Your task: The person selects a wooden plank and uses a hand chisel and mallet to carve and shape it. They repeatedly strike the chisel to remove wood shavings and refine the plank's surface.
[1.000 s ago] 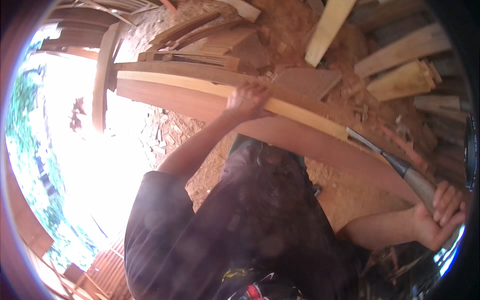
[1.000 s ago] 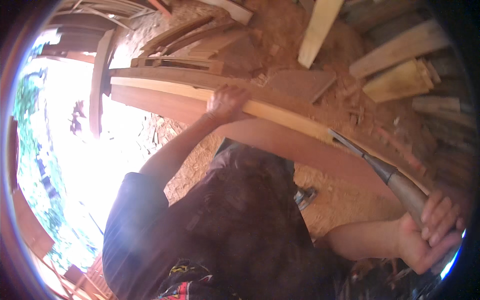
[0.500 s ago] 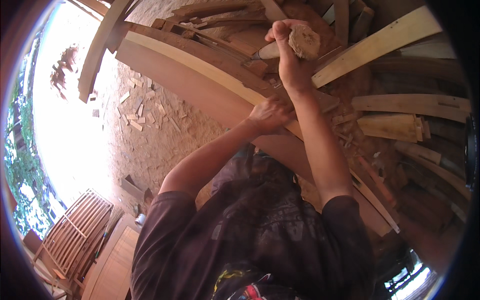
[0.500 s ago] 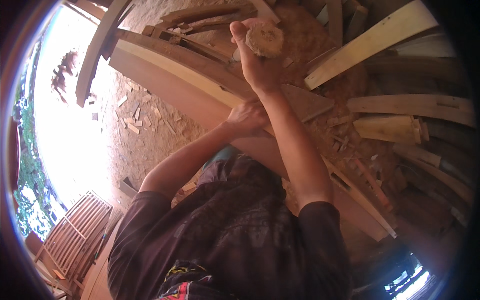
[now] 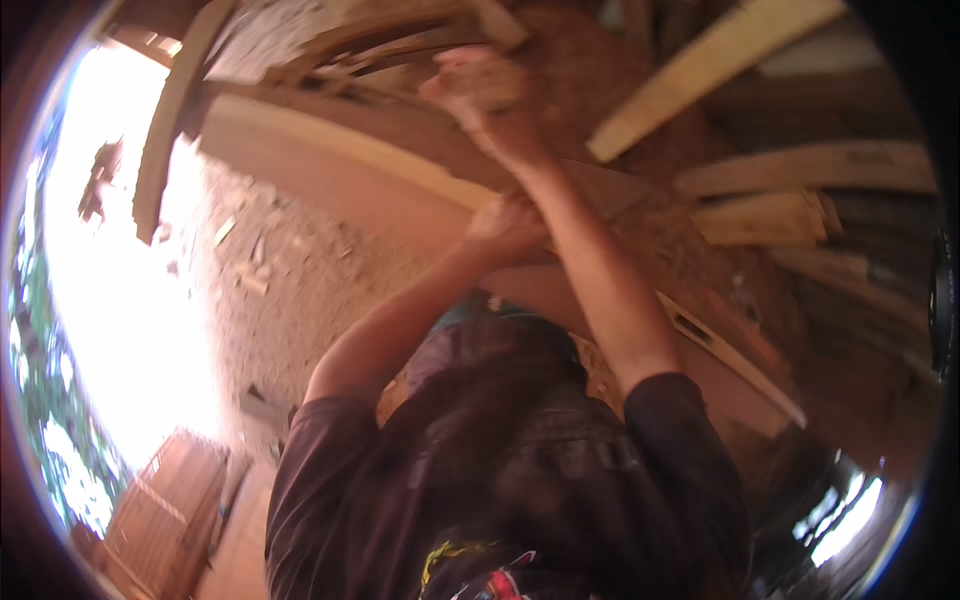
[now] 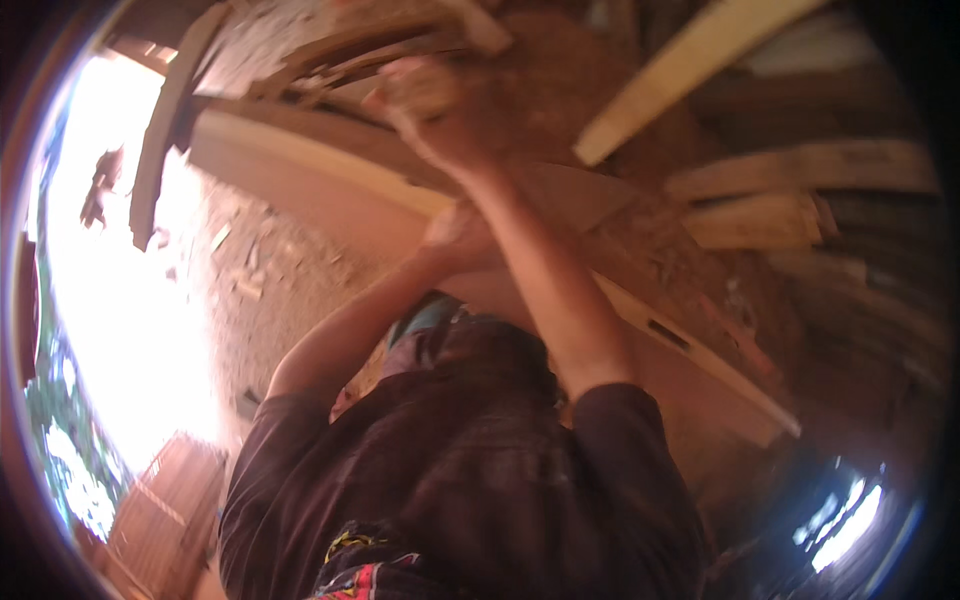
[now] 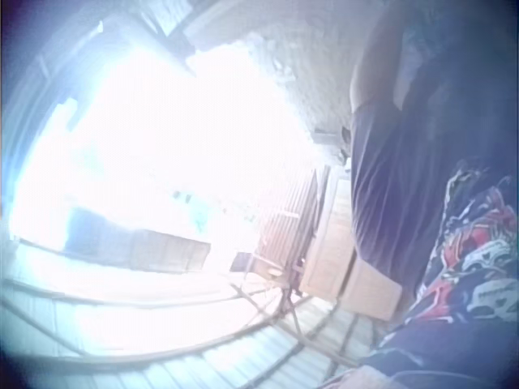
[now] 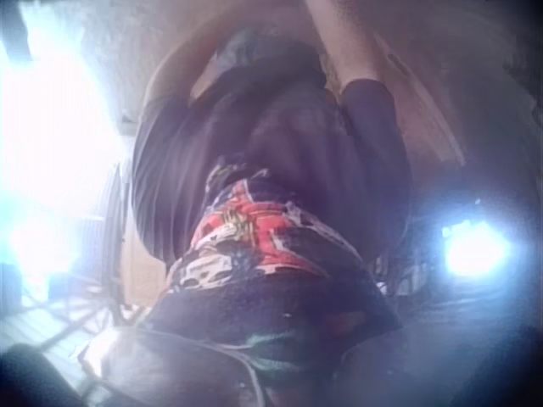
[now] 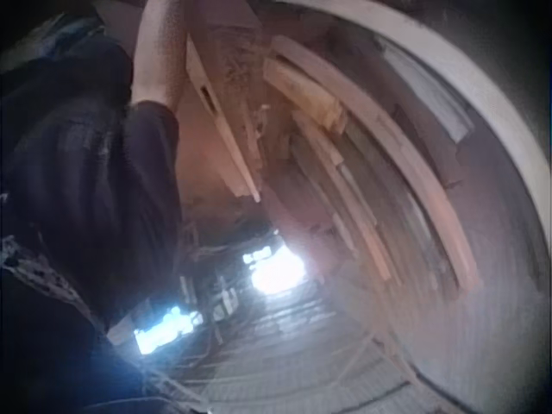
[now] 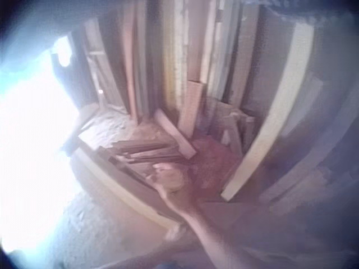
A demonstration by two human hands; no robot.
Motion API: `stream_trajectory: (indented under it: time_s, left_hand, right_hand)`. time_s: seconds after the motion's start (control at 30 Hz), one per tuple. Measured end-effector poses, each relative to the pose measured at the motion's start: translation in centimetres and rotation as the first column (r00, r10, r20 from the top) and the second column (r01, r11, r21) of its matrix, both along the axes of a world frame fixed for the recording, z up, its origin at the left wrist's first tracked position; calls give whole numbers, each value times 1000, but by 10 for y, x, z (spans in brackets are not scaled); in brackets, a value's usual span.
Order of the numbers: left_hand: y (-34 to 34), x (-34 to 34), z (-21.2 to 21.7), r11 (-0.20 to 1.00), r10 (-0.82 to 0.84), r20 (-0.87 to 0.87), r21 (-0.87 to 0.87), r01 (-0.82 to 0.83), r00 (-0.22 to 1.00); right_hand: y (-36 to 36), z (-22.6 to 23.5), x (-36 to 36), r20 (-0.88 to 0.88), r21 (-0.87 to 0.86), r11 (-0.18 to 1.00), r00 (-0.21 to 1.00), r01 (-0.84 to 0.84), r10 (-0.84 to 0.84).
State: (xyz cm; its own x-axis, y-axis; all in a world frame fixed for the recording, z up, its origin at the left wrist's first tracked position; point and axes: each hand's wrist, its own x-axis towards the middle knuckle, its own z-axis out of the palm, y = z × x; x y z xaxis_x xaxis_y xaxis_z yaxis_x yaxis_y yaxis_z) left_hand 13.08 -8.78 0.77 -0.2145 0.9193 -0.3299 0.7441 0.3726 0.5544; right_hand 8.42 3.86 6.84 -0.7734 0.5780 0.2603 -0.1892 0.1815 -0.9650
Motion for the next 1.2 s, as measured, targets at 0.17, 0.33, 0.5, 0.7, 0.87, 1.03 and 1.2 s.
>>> stream_trajectory:
  time_s: [0.17, 0.33, 0.5, 0.7, 0.87, 1.03, 1.2]
  left_hand:
    - [2, 0, 12, 987, -157, -200, -9, 158, 967]
    - [16, -3, 11, 903, -230, -240, 310, 299, 943]
    - [-21, 6, 25, 733, 258, 191, 601, -320, 947]
    - [-90, 12, -24, 356, 758, 634, -206, -912, 153]
    - [-2, 21, -6, 56, 923, 385, -101, -993, 13]
    - [15, 31, -29, -112, 930, 359, 77, -991, -77]
    - [26, 28, -8, 4, 944, 325, 163, -987, 58]
  right_hand:
    - [-19, -68, 73, 344, 385, 911, 893, 149, -291]
    - [21, -13, 242, 430, 222, 866, 753, 448, -499]
    - [24, 14, 413, 620, 572, 788, 509, 227, -597]
    - [30, -28, 465, 770, 537, 839, 459, -89, -444]
    - [54, -25, 448, 924, 283, 935, 322, -213, -206]
    - [68, -23, 456, 981, 170, 933, 145, -317, -129]
    - [80, 4, 453, 869, 340, 882, 467, -325, -164]
